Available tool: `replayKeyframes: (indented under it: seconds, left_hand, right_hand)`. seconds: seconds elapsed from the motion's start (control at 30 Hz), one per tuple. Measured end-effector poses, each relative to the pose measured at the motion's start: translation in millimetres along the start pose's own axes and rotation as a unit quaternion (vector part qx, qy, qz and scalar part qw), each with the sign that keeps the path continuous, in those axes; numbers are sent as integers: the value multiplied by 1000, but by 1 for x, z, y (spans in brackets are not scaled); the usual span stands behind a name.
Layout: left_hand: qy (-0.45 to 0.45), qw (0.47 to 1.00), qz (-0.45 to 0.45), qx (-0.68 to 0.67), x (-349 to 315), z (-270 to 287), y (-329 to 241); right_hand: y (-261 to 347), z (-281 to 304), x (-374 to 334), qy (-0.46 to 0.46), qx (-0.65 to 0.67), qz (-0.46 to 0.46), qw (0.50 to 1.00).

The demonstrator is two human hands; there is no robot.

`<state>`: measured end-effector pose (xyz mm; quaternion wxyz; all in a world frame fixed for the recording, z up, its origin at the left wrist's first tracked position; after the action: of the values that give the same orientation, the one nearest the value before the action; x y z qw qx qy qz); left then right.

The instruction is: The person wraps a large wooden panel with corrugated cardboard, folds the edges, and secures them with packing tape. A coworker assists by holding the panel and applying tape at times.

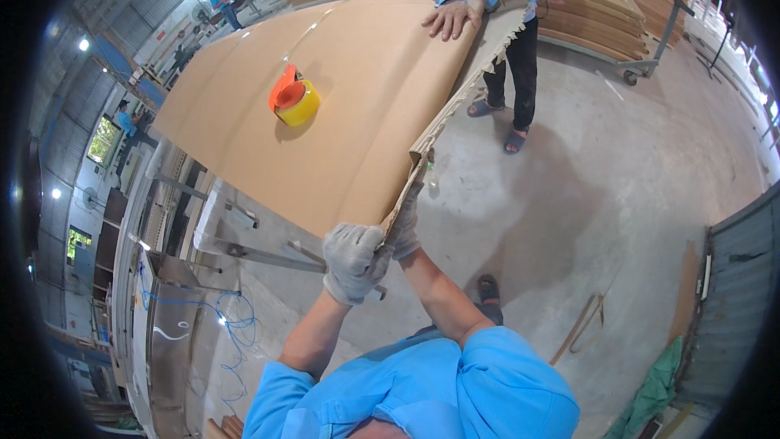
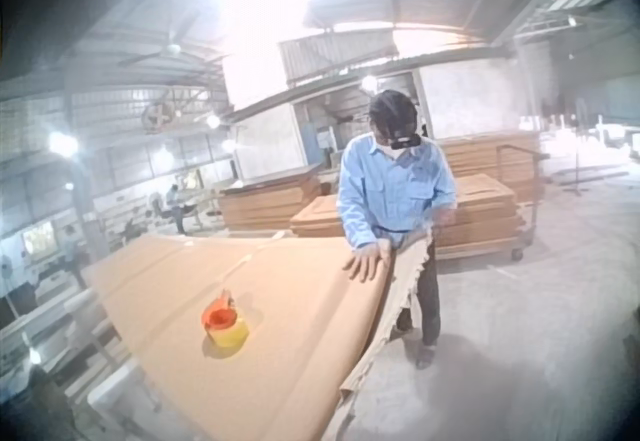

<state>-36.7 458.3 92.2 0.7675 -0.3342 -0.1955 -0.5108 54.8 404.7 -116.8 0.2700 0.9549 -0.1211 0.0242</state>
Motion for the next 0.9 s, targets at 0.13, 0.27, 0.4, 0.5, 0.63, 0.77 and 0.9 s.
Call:
replayKeyframes:
  seconds: [0.13,0.27,0.4,0.5,0.63,0.77,0.9]
  left_hand:
    - [-16,1000,7,-16,0,5,3]
    - [-21,1000,14,-12,-1,5,6]
    - [-35,999,19,-23,-3,8,9]
    - [-54,997,33,-42,-6,14,14]
    - [-100,991,68,-57,-11,24,26]
    - [-144,977,130,-89,-19,30,42]
    - [-171,922,286,-198,-39,26,75]
  right_hand:
    - [9,1,7,-27,-31,40,998]
    - [18,-1,13,-46,-72,74,994]
    - [33,-6,16,-68,-148,122,979]
    - [54,-14,13,-102,-293,195,930]
    - [79,-20,7,-179,-509,217,814]
    - [103,-43,10,-151,-595,282,738]
    - [115,-65,23,-114,-718,299,618]
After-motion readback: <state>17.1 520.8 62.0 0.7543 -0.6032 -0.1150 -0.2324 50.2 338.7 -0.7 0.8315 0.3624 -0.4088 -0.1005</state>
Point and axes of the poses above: each hand's wrist, its own x-axis towards the middle knuckle, its own z-axis out of the back of the hand, y = z × x, the point moved 9 cm from there along x, towards the middle knuckle, and after that the axes turned 10 degrees about -x, right-handed, at the moved point
